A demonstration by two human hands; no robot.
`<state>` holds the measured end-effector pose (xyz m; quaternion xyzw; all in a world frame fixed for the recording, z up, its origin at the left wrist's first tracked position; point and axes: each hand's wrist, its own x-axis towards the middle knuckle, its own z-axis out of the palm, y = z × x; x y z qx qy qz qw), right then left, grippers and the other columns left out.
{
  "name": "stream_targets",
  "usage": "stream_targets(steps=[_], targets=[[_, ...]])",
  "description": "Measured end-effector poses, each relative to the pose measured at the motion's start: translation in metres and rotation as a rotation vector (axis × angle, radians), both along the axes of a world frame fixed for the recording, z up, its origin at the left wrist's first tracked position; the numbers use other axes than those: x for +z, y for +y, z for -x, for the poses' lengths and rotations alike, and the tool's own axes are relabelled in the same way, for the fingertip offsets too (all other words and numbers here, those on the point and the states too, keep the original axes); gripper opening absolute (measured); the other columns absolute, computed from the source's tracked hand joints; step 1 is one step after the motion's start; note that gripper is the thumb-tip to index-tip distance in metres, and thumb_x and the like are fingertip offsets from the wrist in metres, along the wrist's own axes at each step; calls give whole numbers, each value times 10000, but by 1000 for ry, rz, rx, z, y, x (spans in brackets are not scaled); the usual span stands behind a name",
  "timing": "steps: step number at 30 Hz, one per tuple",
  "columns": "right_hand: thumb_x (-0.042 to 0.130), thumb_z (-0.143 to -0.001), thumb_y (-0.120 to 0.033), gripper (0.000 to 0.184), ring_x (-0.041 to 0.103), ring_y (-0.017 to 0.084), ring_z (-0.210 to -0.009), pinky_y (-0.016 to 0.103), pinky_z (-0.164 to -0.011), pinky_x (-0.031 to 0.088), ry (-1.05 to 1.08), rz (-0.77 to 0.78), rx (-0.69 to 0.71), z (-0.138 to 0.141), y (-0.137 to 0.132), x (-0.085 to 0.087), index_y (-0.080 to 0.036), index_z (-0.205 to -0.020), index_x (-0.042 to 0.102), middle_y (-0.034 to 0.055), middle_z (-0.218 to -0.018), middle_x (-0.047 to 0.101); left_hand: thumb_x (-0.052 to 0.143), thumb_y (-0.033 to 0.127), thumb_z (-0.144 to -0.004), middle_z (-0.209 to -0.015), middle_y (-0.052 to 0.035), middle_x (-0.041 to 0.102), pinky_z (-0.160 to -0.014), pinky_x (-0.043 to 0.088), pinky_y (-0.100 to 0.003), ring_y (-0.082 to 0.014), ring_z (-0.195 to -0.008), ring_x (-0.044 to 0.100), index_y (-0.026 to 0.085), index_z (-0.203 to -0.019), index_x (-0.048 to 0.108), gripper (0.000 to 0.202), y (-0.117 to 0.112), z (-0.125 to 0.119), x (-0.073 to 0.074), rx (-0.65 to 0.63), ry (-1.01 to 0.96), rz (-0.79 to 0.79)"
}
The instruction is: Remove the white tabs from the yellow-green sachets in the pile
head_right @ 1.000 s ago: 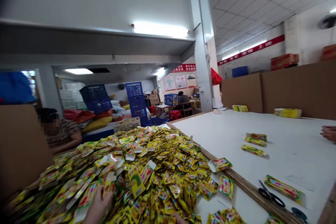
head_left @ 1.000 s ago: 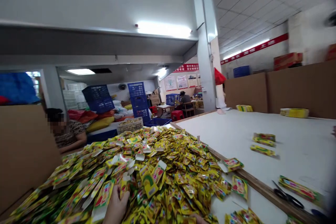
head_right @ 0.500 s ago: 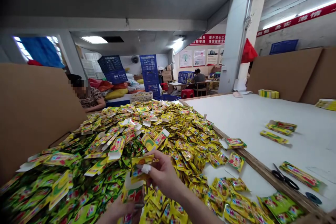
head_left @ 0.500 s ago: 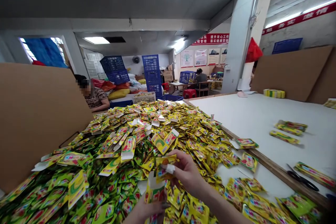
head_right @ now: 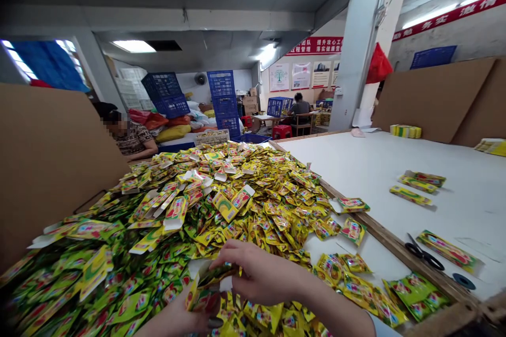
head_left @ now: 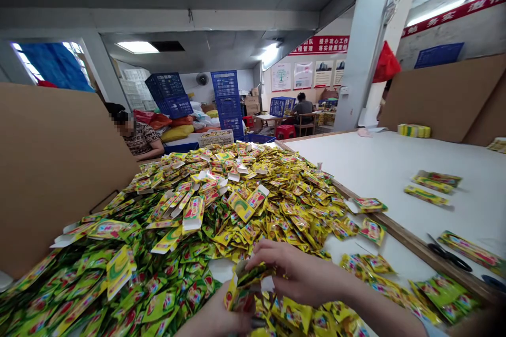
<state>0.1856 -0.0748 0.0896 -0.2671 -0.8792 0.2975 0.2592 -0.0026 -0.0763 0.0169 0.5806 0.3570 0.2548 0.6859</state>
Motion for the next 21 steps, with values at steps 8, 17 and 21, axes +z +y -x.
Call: stream_targets(steps=[8, 17, 21], targets=[[462, -693, 38, 368, 542, 125, -749, 216, -682, 428, 210, -2, -111, 12, -3, -39, -202, -900, 649, 7, -809, 575, 724, 215, -492, -636, 58, 430, -590, 325, -207, -77, -594, 335, 165, -695, 497, 309, -6, -5, 16, 12, 83, -52], [432, -728, 12, 340, 567, 126, -720, 210, -660, 430, 169, 51, -126, -4, -18, -41, -195, -830, 681, 18, -789, 618, 767, 298, -489, -756, 15, 500, -789, 373, -294, -170, -787, 481, 166, -832, 537, 434, -4, 2, -18, -64, -8, 49], [415, -727, -15, 362, 580, 154, -853, 249, -756, 447, 141, 119, -88, 1, -33, -48, -207, -911, 661, 45, -920, 632, 745, 245, -482, -808, 2, 539, -778, 385, -291, -198, -838, 498, 156, -861, 573, 426, -6, -9, -38, -78, -34, 45]])
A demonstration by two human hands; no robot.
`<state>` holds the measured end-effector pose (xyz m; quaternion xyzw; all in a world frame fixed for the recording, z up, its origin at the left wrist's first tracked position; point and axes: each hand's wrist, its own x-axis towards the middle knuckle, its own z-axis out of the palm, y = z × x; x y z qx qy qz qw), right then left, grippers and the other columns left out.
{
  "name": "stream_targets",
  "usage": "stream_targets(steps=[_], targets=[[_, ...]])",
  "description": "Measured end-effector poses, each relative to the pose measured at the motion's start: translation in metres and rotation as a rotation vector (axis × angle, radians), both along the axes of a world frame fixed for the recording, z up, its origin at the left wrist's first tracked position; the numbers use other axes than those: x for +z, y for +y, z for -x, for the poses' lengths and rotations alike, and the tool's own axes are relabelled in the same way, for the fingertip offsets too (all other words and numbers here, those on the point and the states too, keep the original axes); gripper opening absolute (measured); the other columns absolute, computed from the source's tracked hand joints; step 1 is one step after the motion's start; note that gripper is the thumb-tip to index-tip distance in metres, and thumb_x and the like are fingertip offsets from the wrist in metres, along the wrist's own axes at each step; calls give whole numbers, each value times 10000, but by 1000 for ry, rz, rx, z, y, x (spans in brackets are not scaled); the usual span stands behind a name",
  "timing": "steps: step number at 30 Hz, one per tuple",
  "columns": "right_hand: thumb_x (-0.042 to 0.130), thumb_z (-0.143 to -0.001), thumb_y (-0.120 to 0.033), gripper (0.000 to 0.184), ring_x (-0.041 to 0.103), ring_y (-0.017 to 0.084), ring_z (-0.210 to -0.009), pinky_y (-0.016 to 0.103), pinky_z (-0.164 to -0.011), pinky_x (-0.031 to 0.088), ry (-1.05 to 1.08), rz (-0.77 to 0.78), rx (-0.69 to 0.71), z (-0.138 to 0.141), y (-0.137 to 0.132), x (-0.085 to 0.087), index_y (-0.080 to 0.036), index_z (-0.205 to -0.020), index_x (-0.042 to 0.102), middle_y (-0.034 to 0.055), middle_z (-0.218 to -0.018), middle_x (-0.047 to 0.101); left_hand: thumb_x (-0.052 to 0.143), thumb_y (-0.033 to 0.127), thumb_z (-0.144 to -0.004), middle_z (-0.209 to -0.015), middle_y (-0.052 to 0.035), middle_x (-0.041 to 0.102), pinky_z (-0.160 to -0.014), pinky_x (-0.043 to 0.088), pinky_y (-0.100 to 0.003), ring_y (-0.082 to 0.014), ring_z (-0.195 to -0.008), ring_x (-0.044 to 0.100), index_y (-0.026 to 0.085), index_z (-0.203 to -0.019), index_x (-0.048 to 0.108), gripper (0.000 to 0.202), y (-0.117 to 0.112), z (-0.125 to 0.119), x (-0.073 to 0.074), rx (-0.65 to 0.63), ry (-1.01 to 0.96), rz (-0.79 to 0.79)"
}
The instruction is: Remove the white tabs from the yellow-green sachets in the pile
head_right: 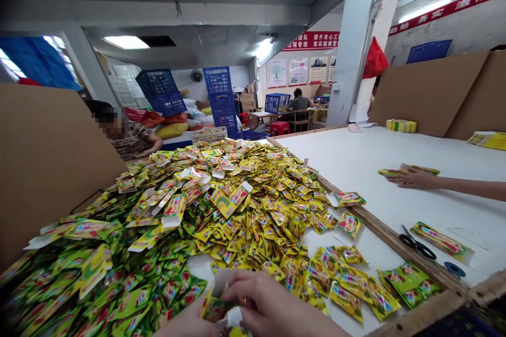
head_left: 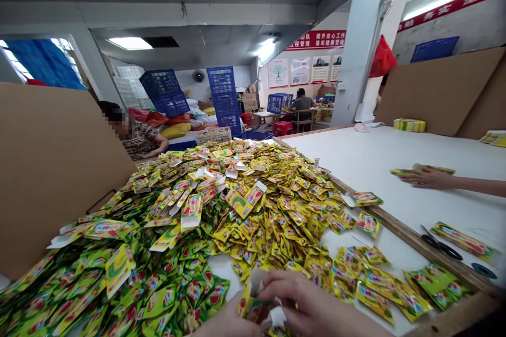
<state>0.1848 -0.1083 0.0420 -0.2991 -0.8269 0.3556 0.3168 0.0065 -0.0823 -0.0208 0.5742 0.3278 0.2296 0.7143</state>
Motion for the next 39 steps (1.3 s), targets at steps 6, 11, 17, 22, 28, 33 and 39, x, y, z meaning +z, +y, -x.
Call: stream_targets(steps=[6, 11, 17, 22, 28, 33, 39], targets=[[449, -792, -168, 198, 578, 179, -736, 272, -639, 477, 98, -75, -324, -42, -2, -34, -208, -735, 634, 58, -783, 581, 765, 379, -570, -1245, -91, 505, -987, 331, -363, -266, -1161, 445, 201, -1311, 346, 869, -9, -15, -19, -74, -98, -33], [413, -808, -301, 296, 565, 266, -752, 387, -593, 470, -288, -481, -1116, -149, 26, -7, -175, -1007, 593, 137, -1039, 523, 514, 386, -815, -1307, -72, 479, -1048, 278, -386, -225, -1223, 406, 277, -1256, 429, 462, 2, 43, 10, 186, 420, -566], [442, -822, -253, 308, 506, 263, -1006, 391, -863, 435, -479, -515, -763, -68, 51, -22, -138, -1089, 547, 129, -1034, 578, 377, 292, -827, -1044, -95, 613, -900, 426, -415, -242, -997, 563, 189, -978, 575, 269, 30, 132, 14, 503, 960, -860], [565, -698, -213, 533, 348, 353, -1211, 544, -1026, 212, -648, -285, -371, 27, 42, -86, -96, -1214, 504, 162, -1163, 570, 400, 393, -826, -1167, -110, 580, -914, 419, -403, -253, -1084, 528, 175, -1146, 522, 406, 16, 117, -7, 473, 1102, -830], [435, -736, -48, 429, 498, 225, -1095, 456, -1076, 136, -440, -160, -260, 11, 29, -96, -182, -1120, 573, 78, -1089, 627, 430, 334, -804, -1116, -97, 638, -872, 438, -416, -275, -1010, 586, 185, -1151, 572, 403, 11, 105, -27, 493, 1047, -717], [416, -832, -173, 211, 593, 219, -816, 374, -797, 452, 42, 63, -364, 2, 38, -78, -172, -907, 613, 67, -840, 647, 443, 419, -800, -997, -53, 695, -848, 450, -361, -253, -936, 622, 221, -968, 669, 345, 20, 123, -22, 627, 826, -598], [550, -809, -416, 247, 516, 236, -1053, 293, -728, 489, 442, 343, -237, 52, 46, -59, -172, -785, 579, 101, -1180, 496, 408, 498, -804, -787, -47, 681, -677, 499, -297, -219, -749, 628, 155, -1009, 605, 445, 20, 111, -6, 760, 660, -579]])
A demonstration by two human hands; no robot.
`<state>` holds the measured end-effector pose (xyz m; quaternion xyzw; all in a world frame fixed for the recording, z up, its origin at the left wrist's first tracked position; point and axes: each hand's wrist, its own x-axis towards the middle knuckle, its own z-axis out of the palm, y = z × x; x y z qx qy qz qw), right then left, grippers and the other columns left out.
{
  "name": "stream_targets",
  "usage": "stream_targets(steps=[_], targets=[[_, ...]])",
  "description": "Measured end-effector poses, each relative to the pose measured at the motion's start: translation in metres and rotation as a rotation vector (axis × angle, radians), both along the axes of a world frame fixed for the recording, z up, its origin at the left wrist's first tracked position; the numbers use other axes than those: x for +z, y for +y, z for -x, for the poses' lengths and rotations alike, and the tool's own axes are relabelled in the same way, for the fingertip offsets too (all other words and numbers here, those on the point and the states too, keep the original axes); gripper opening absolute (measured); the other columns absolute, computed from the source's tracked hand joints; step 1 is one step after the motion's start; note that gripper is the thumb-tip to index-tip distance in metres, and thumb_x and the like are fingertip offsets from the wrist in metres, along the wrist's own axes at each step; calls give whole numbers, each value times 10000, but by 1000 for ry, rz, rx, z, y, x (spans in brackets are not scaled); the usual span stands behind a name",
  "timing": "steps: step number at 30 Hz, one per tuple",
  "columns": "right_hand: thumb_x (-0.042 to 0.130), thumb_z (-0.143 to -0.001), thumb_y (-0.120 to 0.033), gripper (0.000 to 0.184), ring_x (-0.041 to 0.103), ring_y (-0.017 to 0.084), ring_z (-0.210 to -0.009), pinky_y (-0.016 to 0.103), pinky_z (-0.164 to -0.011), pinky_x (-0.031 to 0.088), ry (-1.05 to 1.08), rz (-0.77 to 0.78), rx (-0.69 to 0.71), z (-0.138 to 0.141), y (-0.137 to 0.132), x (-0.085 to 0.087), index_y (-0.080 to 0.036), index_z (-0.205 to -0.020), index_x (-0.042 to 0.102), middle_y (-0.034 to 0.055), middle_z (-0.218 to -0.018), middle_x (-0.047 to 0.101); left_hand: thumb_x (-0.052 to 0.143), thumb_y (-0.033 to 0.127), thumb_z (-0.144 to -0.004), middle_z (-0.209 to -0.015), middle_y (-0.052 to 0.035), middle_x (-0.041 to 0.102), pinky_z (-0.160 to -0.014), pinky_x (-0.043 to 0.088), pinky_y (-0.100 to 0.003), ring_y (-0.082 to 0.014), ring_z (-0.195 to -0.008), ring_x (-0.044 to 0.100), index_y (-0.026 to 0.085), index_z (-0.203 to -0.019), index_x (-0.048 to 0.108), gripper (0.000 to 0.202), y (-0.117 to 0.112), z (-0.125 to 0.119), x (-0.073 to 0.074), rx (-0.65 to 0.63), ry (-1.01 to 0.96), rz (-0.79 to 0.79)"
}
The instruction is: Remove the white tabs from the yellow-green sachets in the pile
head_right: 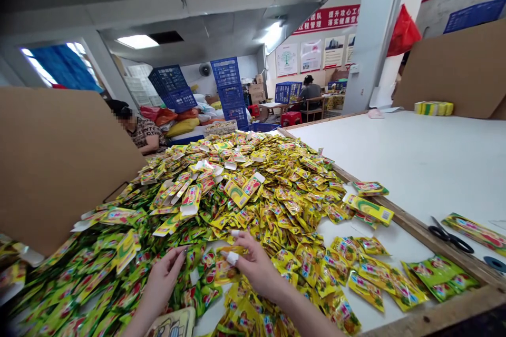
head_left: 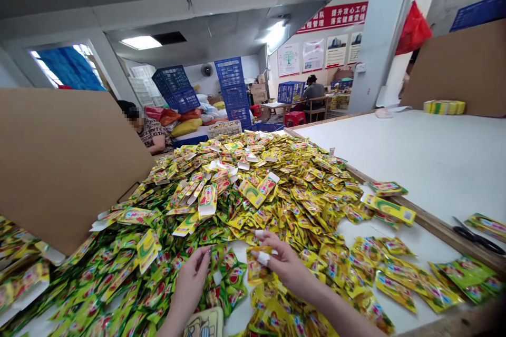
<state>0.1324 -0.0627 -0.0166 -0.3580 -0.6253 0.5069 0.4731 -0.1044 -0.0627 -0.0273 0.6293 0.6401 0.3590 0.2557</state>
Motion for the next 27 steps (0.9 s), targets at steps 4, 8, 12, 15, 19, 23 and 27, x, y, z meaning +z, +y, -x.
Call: stream_targets(steps=[4, 8, 12, 15, 19, 23, 27], targets=[[489, -855, -293, 139, 463, 217, -1096, 346, -881, 412, -23, -117, 37, 26, 0, -3, -194, -895, 578, 85, -1163, 480, 544, 549, -724, -694, -24, 646, -628, 525, -307, -173, -612, 597, 148, -1013, 609, 498, -13, -37, 14, -134, -528, 113], [441, -844, -197, 160, 503, 202, -903, 372, -846, 409, -215, -233, -71, 26, -4, -15, -206, -994, 496, 59, -953, 532, 684, 479, -636, -789, -61, 673, -649, 528, -271, -191, -736, 633, 164, -1038, 612, 516, -23, -64, 17, -120, -728, 78], [487, -844, -320, 404, 569, 168, -788, 355, -757, 475, -12, 38, -33, 16, -7, -10, -234, -1199, 315, 64, -1029, 518, 698, 441, -636, -843, -103, 689, -745, 528, -310, -228, -837, 645, 150, -1042, 609, 507, -21, -75, 14, -152, -634, 29], [558, -793, -438, 524, 609, 141, -589, 322, -568, 519, 181, 282, 191, 6, -5, -3, -234, -1214, 323, 55, -1001, 540, 581, 479, -733, -884, -123, 666, -722, 537, -321, -226, -828, 643, 128, -1012, 613, 449, -16, -82, 14, -197, -415, -39], [599, -771, -399, 278, 592, 134, -543, 266, -527, 496, 153, 184, 90, -19, 0, -1, -163, -908, 542, -6, -736, 574, 502, 451, -800, -1052, -90, 562, -784, 505, -306, -209, -955, 578, 194, -957, 638, 331, 7, -83, 30, -149, -44, -193], [613, -763, -340, 194, 567, 143, -650, 239, -552, 477, 90, 66, -58, -49, -2, -5, -166, -841, 577, -1, -757, 591, 465, 431, -818, -1249, -202, 388, -987, 292, -527, -346, -1210, 351, 110, -1249, 392, 542, 64, -55, 58, 140, 368, -339], [626, -732, -360, 233, 571, 125, -513, 221, -435, 447, 116, 217, -80, -65, -8, -10, -168, -845, 558, -12, -727, 603, 506, 330, -776, -1176, -312, 411, -858, 330, -616, -482, -1093, 432, -58, -1268, 273, 669, 105, -25, 69, 198, 503, -289]])
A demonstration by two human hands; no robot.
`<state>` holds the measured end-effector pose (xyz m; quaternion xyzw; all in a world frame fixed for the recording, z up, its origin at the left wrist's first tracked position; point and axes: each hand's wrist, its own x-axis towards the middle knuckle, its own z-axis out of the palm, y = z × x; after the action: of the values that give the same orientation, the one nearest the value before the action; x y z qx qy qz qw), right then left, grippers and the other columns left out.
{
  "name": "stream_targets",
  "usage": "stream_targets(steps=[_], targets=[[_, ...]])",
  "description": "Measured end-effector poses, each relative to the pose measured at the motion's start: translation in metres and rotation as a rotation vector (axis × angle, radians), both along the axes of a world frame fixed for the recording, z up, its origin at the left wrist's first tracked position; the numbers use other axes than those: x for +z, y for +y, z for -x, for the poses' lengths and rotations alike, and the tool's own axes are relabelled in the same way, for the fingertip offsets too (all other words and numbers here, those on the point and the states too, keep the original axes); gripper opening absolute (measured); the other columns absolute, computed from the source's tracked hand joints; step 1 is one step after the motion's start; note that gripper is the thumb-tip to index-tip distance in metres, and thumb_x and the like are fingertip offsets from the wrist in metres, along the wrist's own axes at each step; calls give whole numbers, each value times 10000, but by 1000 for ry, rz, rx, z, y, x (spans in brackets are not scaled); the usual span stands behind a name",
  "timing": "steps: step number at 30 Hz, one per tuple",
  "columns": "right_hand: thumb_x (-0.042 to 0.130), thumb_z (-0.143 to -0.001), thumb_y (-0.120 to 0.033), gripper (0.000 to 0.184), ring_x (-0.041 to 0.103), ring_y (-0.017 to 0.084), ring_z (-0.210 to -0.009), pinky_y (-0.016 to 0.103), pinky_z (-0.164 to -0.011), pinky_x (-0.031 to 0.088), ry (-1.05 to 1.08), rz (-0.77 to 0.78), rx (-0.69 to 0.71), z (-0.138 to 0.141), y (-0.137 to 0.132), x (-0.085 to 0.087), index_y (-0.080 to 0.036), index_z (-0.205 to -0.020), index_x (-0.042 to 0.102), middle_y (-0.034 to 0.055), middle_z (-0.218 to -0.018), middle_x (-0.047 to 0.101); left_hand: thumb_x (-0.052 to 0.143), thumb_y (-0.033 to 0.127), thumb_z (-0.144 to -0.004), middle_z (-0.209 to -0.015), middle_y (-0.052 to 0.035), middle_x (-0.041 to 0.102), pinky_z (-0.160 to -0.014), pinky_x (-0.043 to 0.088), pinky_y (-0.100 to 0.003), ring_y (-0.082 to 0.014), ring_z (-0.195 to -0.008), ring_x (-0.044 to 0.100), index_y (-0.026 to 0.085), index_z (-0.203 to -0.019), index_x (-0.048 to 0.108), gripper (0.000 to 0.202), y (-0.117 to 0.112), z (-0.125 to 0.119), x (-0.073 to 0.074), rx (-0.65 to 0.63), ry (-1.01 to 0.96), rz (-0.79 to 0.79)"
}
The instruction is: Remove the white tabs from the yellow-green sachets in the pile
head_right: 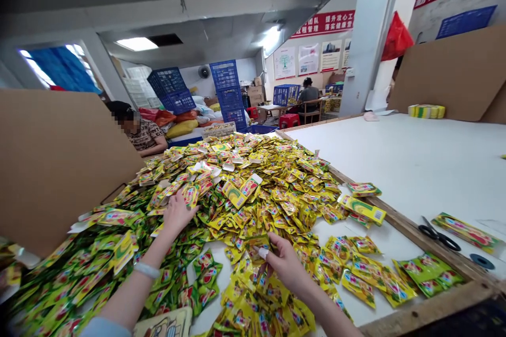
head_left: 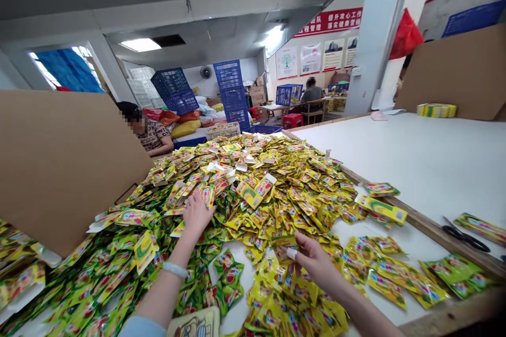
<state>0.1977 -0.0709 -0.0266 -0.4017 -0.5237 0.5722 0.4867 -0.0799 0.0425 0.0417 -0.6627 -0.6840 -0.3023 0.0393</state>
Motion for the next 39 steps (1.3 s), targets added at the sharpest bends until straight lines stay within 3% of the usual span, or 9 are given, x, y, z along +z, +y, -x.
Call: stream_targets(steps=[4, 9, 12, 16, 21, 24, 29, 33, 39], targets=[[679, -697, -317, 269, 620, 126, -507, 210, -445, 475, 200, 181, 121, 0, -2, 3, -163, -867, 539, -2, -765, 631, 444, 176, -779, -1187, -234, 458, -909, 342, -552, -431, -1113, 446, -11, -1331, 214, 627, -20, 5, -5, -176, 144, 33], [743, -659, -313, 317, 624, 115, -494, 179, -428, 471, 368, 261, 295, 22, 7, 8, -136, -847, 559, 18, -750, 649, 497, 34, -687, -1290, -60, 462, -1021, 343, -325, -205, -1190, 427, 251, -1384, 171, 800, -92, -11, -10, -601, 260, 203], [747, -661, -304, 303, 597, 101, -432, 157, -385, 434, 408, 287, 334, 35, 7, 7, -125, -831, 572, 5, -661, 639, 455, 8, -726, -1376, -38, 365, -1072, 264, -400, -206, -1273, 327, 344, -1389, 85, 830, -123, -17, -9, -744, 251, 185], [742, -659, -344, 295, 535, 41, -374, 117, -343, 371, 518, 308, 271, 42, -7, 7, -162, -791, 551, -57, -632, 597, 721, 388, -632, -1481, -126, 98, -1067, 183, -536, -352, -1345, 56, 242, -1396, -96, 1129, -135, -30, -18, -552, -187, 114], [746, -662, -326, 292, 528, 49, -388, 128, -357, 381, 555, 384, 266, 39, -26, 1, -161, -819, 564, -41, -630, 588, 494, 541, -774, -1302, -134, 479, -978, 402, -407, -301, -1226, 406, 181, -1325, 344, 675, -137, -70, -43, -555, -1105, 353], [730, -684, -344, 284, 461, 38, -369, 133, -327, 360, 410, 267, 69, 24, -26, 8, -167, -839, 571, -35, -646, 574, 614, 538, -684, -1113, -117, 616, -928, 440, -383, -296, -1094, 532, 159, -1076, 568, 547, -140, -80, -45, -433, -1320, 330], [639, -771, -334, 187, 455, 74, -469, 177, -392, 400, 151, -179, -54, 19, -23, 56, -183, -865, 579, -11, -710, 538, 788, 466, -499, -829, -41, 644, -672, 496, -267, -196, -781, 601, 160, -977, 575, 606, -153, -84, -34, -487, -1380, 544], [516, -823, -156, 124, 517, 165, -823, 282, -738, 447, -122, -589, 37, 31, -27, 86, -194, -919, 583, 42, -883, 547, 809, 436, -472, -701, 3, 587, -561, 458, -235, -141, -628, 548, 170, -913, 559, 572, -164, -85, -25, -554, -1392, 705], [426, -759, 5, 365, 523, 141, -796, 242, -719, 422, -695, -627, 318, 18, -38, 98, -225, -990, 589, 24, -916, 525, 770, 404, -548, -641, 29, 552, -520, 450, -226, -108, -540, 512, 178, -993, 506, 565, -164, -82, -30, -753, -1240, 830]])
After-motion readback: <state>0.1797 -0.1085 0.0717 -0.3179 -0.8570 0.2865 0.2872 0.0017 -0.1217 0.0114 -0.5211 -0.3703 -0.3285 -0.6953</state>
